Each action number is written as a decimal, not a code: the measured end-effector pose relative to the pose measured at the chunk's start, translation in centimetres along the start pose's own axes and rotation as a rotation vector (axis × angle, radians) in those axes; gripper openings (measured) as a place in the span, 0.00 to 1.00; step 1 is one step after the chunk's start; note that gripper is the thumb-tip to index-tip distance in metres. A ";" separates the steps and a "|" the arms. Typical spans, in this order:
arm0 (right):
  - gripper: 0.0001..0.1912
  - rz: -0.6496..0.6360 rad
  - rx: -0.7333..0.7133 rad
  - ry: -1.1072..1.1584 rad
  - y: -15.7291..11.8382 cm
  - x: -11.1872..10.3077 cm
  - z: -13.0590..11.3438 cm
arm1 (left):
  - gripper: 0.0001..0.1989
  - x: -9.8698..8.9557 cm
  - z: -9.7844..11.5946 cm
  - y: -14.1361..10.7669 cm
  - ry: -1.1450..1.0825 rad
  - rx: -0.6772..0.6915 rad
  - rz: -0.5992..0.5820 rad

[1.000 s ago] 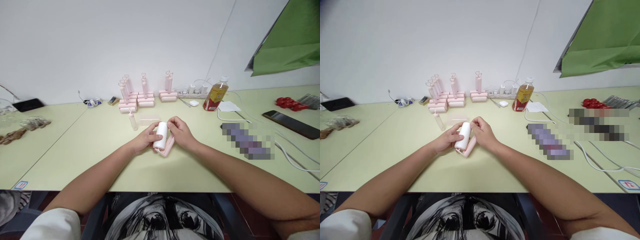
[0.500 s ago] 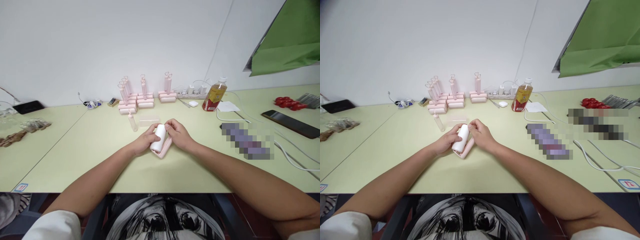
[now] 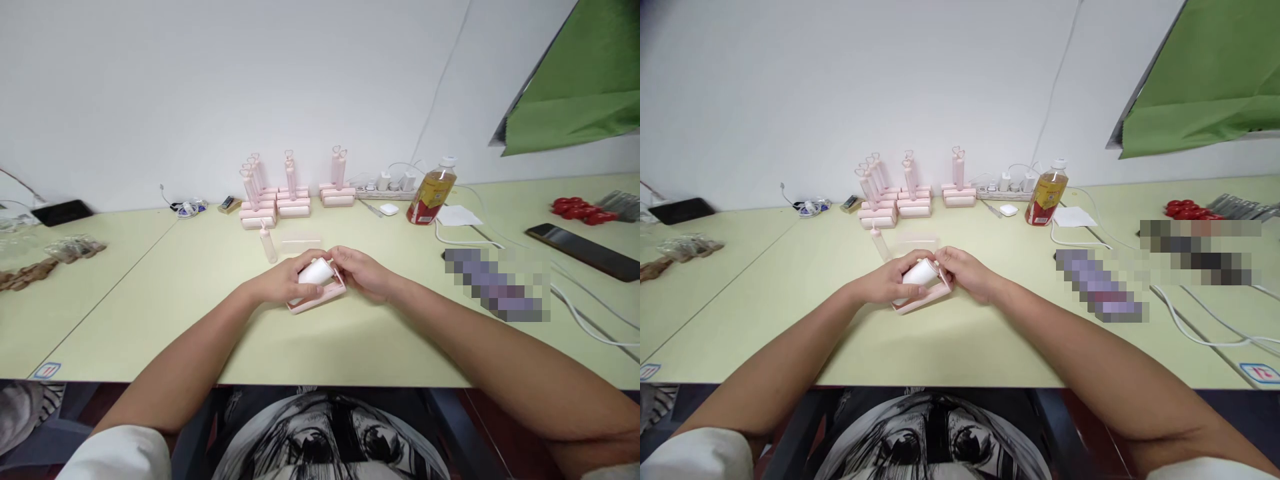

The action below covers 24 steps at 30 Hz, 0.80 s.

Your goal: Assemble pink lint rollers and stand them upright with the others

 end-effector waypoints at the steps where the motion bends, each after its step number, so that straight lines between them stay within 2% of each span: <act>1: 0.27 0.001 0.022 0.003 0.0 0.0 0.2 | 0.31 0.1 0.1 0.0 0.016 0.006 -0.014; 5: 0.26 0.003 0.066 -0.006 -0.1 0.1 0.4 | 0.31 0.3 0.2 0.0 0.031 0.013 -0.050; 11: 0.27 -0.043 0.066 -0.022 -0.1 0.3 0.0 | 0.31 -0.1 0.8 -0.1 0.103 0.055 -0.024; 17: 0.29 -0.028 0.106 0.054 -0.4 0.5 -0.3 | 0.30 -0.1 1.1 -0.3 0.167 0.069 -0.040; 24: 0.29 -0.033 0.089 0.027 -0.1 0.1 0.0 | 0.29 0.1 0.7 -0.1 0.195 0.053 -0.088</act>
Point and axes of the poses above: each hand's wrist, its own y-axis towards the middle knuckle, its own x-axis out of the palm, z = x × y, the point moved 7 cm from there along y, towards the middle knuckle, and after that the axes turned 15 degrees about y, right-handed, at the moved point
